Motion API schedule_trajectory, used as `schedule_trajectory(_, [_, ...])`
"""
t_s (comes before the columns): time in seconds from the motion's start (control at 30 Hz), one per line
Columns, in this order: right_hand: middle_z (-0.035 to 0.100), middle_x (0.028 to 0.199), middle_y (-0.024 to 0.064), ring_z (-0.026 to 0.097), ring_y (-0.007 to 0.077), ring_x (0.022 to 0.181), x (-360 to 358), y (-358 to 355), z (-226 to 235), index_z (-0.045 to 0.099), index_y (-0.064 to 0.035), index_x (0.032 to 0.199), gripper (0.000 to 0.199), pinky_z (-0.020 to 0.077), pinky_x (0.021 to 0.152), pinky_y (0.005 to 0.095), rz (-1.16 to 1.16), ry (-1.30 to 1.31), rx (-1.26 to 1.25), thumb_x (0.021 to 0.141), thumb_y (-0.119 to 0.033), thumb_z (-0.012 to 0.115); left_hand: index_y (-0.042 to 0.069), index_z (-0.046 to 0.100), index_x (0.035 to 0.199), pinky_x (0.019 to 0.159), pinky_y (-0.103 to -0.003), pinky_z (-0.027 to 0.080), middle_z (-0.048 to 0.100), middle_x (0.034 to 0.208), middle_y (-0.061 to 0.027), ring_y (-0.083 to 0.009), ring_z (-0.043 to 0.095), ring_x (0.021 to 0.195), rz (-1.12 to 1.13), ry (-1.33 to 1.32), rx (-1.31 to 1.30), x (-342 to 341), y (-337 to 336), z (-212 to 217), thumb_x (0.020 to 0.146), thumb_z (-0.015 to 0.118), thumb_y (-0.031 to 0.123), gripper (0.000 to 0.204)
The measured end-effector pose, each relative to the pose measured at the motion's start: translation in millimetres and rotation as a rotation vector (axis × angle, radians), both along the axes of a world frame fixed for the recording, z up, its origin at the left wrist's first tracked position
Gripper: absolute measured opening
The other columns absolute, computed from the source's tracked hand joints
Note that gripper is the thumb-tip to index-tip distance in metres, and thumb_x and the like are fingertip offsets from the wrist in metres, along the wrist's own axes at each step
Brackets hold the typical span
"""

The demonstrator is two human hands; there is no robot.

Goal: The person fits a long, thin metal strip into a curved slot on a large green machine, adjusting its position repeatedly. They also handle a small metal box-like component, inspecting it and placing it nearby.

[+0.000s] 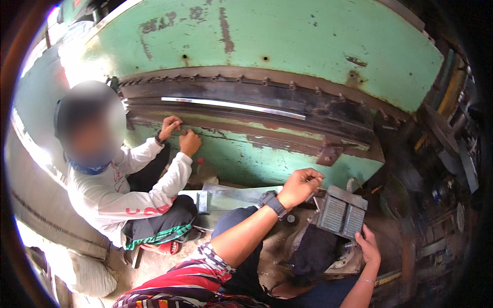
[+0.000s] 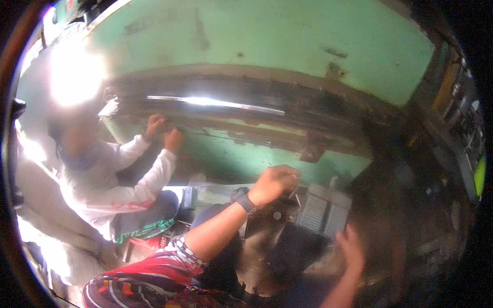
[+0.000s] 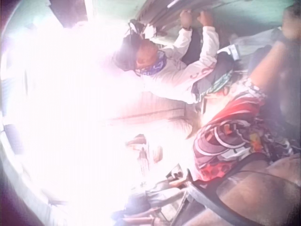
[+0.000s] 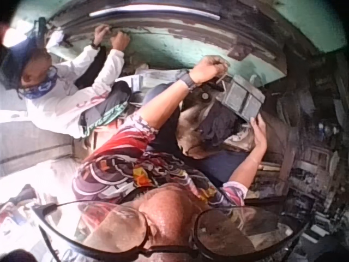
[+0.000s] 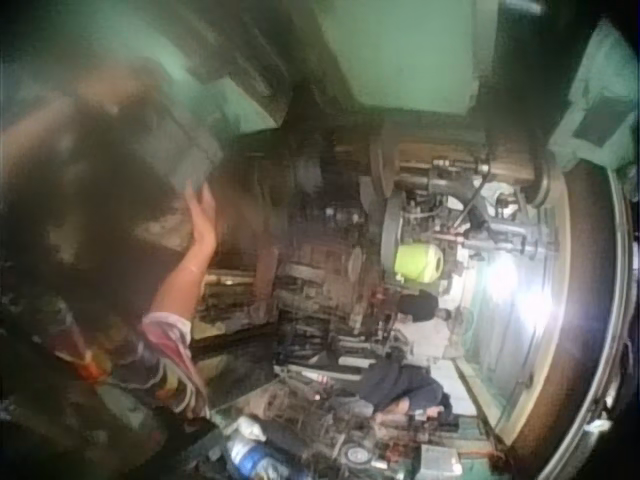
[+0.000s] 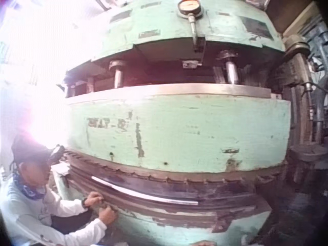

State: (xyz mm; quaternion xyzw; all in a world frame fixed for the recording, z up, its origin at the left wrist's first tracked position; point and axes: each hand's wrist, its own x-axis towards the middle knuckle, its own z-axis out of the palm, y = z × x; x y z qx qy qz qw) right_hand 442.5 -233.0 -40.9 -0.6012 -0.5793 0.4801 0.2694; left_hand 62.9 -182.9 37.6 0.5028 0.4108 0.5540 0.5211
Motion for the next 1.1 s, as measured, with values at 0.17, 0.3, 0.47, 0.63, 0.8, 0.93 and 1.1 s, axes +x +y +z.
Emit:
schedule_trajectory(0.17, [0.056,0.142,0.0101,0.050,0.0198,0.130,-9,2,2,0.043,0.0052,0.150,0.089,0.0368,0.111,0.0330,0.002,0.022,0.084,0.085,-0.042,0.082,-0.004,0.068,0.110,0.066,-0.027,0.051,0.067,0.085,-0.0029,-0.0084,0.060,0.070,0.005,0.000,-0.010,1,3,-4,0.097,0.063,0.013,0.023])
schedule_trajectory(0.3, [0.050,0.151,0.0142,0.047,0.0219,0.138,-17,-6,6,0.036,0.0049,0.155,0.091,0.0344,0.115,0.0356,0.014,0.094,0.239,0.082,-0.024,0.084,-0.003,0.071,0.106,0.078,-0.032,0.054,0.074,0.093,-0.0118,-0.0163,0.068,0.083,0.090,0.209,0.133,-2,10,-10,0.094,0.065,0.016,0.023])
schedule_trajectory(0.47, [0.051,0.148,0.0230,0.050,0.0363,0.136,-53,-20,39,0.045,0.0002,0.150,0.094,0.0388,0.115,0.0457,-0.050,-0.356,0.541,0.070,-0.019,0.091,-0.002,0.073,0.107,0.083,-0.034,0.054,0.076,0.099,-0.0160,-0.0192,0.070,0.092,0.138,0.347,0.148,-8,6,0,0.093,0.065,0.016,0.024])
schedule_trajectory(0.63, [0.063,0.132,0.0155,0.058,0.0353,0.122,-87,-6,24,0.069,-0.0006,0.118,0.042,0.0429,0.105,0.0467,0.004,-0.628,0.989,0.083,-0.021,0.080,-0.005,0.071,0.109,0.072,-0.031,0.053,0.073,0.089,-0.0087,-0.0134,0.064,0.077,0.186,0.226,0.086,-7,31,-32,0.096,0.063,0.010,0.021])
schedule_trajectory(0.8, [0.067,0.124,0.0168,0.060,0.0364,0.118,-138,-40,40,0.070,0.0027,0.114,0.031,0.0453,0.104,0.0458,0.177,-0.546,0.992,0.088,-0.013,0.073,-0.004,0.072,0.108,0.073,-0.030,0.052,0.073,0.092,-0.0094,-0.0143,0.065,0.078,0.209,0.302,0.108,-11,24,-28,0.095,0.064,0.011,0.021])
schedule_trajectory(0.93, [0.066,0.125,0.0183,0.060,0.0376,0.118,-157,-51,37,0.069,0.0052,0.116,0.028,0.0468,0.103,0.0468,0.122,-0.603,0.966,0.091,-0.009,0.067,-0.002,0.071,0.109,0.076,-0.032,0.054,0.073,0.092,-0.0110,-0.0190,0.068,0.080,0.279,0.267,0.105,-14,29,-23,0.093,0.068,0.013,0.023])
schedule_trajectory(1.1, [0.061,0.132,0.0206,0.055,0.0423,0.124,-154,-53,28,0.065,0.0054,0.122,0.033,0.0437,0.107,0.0510,0.155,-0.678,0.875,0.095,-0.013,0.061,0.005,0.056,0.130,0.068,-0.032,0.053,0.068,0.096,-0.0073,-0.0166,0.067,0.079,0.461,-0.301,-0.110,-51,50,3,0.093,0.071,0.020,0.043])
